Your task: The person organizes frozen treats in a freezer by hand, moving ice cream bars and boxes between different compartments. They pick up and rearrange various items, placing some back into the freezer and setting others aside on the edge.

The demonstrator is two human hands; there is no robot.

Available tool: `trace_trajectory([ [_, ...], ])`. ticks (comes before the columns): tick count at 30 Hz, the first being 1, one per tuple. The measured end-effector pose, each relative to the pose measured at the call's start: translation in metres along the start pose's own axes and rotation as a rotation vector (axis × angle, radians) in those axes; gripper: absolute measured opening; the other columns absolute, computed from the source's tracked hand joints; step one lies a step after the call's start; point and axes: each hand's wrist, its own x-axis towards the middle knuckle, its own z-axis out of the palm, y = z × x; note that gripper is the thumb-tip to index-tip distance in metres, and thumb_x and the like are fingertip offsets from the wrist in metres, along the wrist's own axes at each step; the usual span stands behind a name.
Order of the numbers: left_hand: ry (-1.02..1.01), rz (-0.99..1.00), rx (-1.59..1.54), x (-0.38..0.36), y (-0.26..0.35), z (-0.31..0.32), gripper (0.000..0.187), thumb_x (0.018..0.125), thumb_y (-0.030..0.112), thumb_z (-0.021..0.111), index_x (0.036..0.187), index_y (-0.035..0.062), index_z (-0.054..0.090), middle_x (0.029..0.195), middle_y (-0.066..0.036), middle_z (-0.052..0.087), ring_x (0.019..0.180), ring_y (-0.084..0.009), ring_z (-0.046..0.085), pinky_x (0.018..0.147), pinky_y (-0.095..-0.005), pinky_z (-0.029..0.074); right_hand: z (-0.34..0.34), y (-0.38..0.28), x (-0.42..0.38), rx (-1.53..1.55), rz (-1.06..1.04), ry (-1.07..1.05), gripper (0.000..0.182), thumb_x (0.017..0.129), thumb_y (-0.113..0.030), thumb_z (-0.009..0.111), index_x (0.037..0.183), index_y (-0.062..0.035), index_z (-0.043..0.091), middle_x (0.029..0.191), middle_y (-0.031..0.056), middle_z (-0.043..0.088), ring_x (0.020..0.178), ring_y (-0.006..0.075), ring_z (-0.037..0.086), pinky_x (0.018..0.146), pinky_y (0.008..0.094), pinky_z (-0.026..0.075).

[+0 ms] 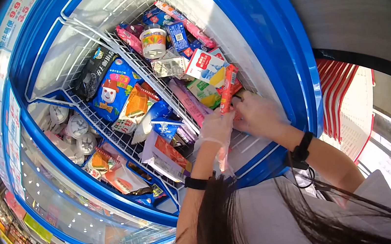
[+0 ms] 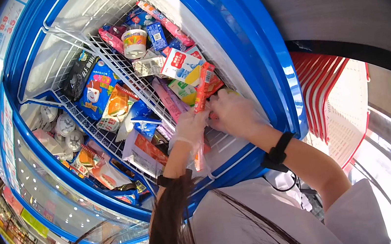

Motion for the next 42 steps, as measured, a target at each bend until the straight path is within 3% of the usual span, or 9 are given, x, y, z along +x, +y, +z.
trace_trajectory([
  [10,0.256,0.271,0.012,-0.062,-0.014,-0.057,0.027,0.087,0.013,0.056,0.112,0.0108,0.063,0.100,-0.021,0.061,0.083,-0.0407,0.062,0.072,-0.0482,0.049,0.042,-0.016,0.005,-0.217,0.010,0.009,0.021,0.081,-0.015,0.057,0.093,0.0012,0.063,0.086,0.0139,0.057,0.083,0.0270,0.062,0.064,0.0391,0.052],
  [12,0.396,0.302,0.437,-0.075,-0.002,-0.072,0.024,0.088,0.019,0.057,0.107,0.0055,0.063,0.090,-0.023,0.061,0.080,-0.0407,0.061,0.071,-0.0482,0.048,0.039,-0.018,0.005,-0.317,-0.110,0.042,0.020,0.082,-0.013,0.055,0.092,0.0017,0.063,0.084,0.0142,0.057,0.083,0.0265,0.062,0.065,0.0383,0.052],
  [13,0.301,-0.242,-0.166,-0.071,0.023,-0.080,0.029,0.089,0.026,0.059,0.103,0.0020,0.063,0.082,-0.025,0.060,0.079,-0.0419,0.061,0.070,-0.0486,0.046,0.037,-0.017,0.007,-0.392,-0.155,-0.016,0.020,0.082,-0.013,0.055,0.094,0.0010,0.063,0.084,0.0137,0.058,0.084,0.0262,0.062,0.065,0.0379,0.052],
  [22,0.385,-0.329,-0.176,-0.081,0.004,-0.047,0.041,0.085,0.039,0.060,0.097,0.0002,0.065,0.074,-0.027,0.063,0.077,-0.0453,0.063,0.070,-0.0491,0.048,0.022,-0.010,0.014,-0.182,-0.135,-0.026,0.017,0.084,-0.016,0.056,0.096,-0.0070,0.065,0.089,0.0114,0.064,0.083,0.0293,0.066,0.066,0.0430,0.053],
  [28,0.214,-0.005,-0.183,-0.089,-0.070,0.011,0.020,0.086,0.023,0.060,0.106,0.0190,0.064,0.097,-0.021,0.062,0.077,-0.0424,0.063,0.065,-0.0514,0.050,-0.007,-0.023,-0.001,-0.104,-0.089,-0.264,0.015,0.083,-0.022,0.058,0.087,-0.0092,0.065,0.090,0.0166,0.067,0.079,0.0322,0.067,0.065,0.0446,0.054],
  [32,0.272,0.006,0.300,-0.094,-0.043,-0.007,0.027,0.084,0.021,0.061,0.111,0.0205,0.062,0.099,-0.019,0.062,0.078,-0.0424,0.062,0.067,-0.0540,0.047,0.010,-0.036,-0.011,0.074,-0.099,-0.335,0.016,0.082,-0.021,0.059,0.083,-0.0068,0.066,0.084,0.0192,0.067,0.078,0.0336,0.068,0.064,0.0454,0.054],
  [34,0.272,-0.018,0.136,-0.088,-0.045,-0.005,0.028,0.083,0.022,0.062,0.111,0.0201,0.063,0.099,-0.018,0.063,0.077,-0.0418,0.062,0.068,-0.0534,0.048,0.031,-0.038,-0.012,0.058,-0.123,-0.323,0.017,0.082,-0.021,0.059,0.087,-0.0064,0.065,0.084,0.0187,0.068,0.077,0.0344,0.068,0.065,0.0457,0.055],
  [36,0.172,-0.568,-0.491,-0.079,-0.010,-0.024,0.024,0.084,0.024,0.063,0.106,0.0175,0.066,0.100,-0.014,0.064,0.077,-0.0352,0.065,0.069,-0.0480,0.050,0.047,-0.042,-0.015,0.048,-0.141,-0.298,0.019,0.082,-0.021,0.059,0.091,-0.0060,0.065,0.084,0.0182,0.068,0.076,0.0352,0.068,0.066,0.0459,0.055],
  [42,0.302,-0.284,-0.254,-0.075,-0.060,-0.007,0.017,0.089,0.023,0.059,0.098,0.0142,0.069,0.102,-0.012,0.065,0.080,-0.0249,0.066,0.072,-0.0377,0.051,0.053,-0.056,-0.019,0.024,-0.155,-0.350,0.024,0.079,-0.013,0.058,0.101,-0.0045,0.059,0.086,0.0164,0.068,0.077,0.0341,0.068,0.066,0.0443,0.055],
])
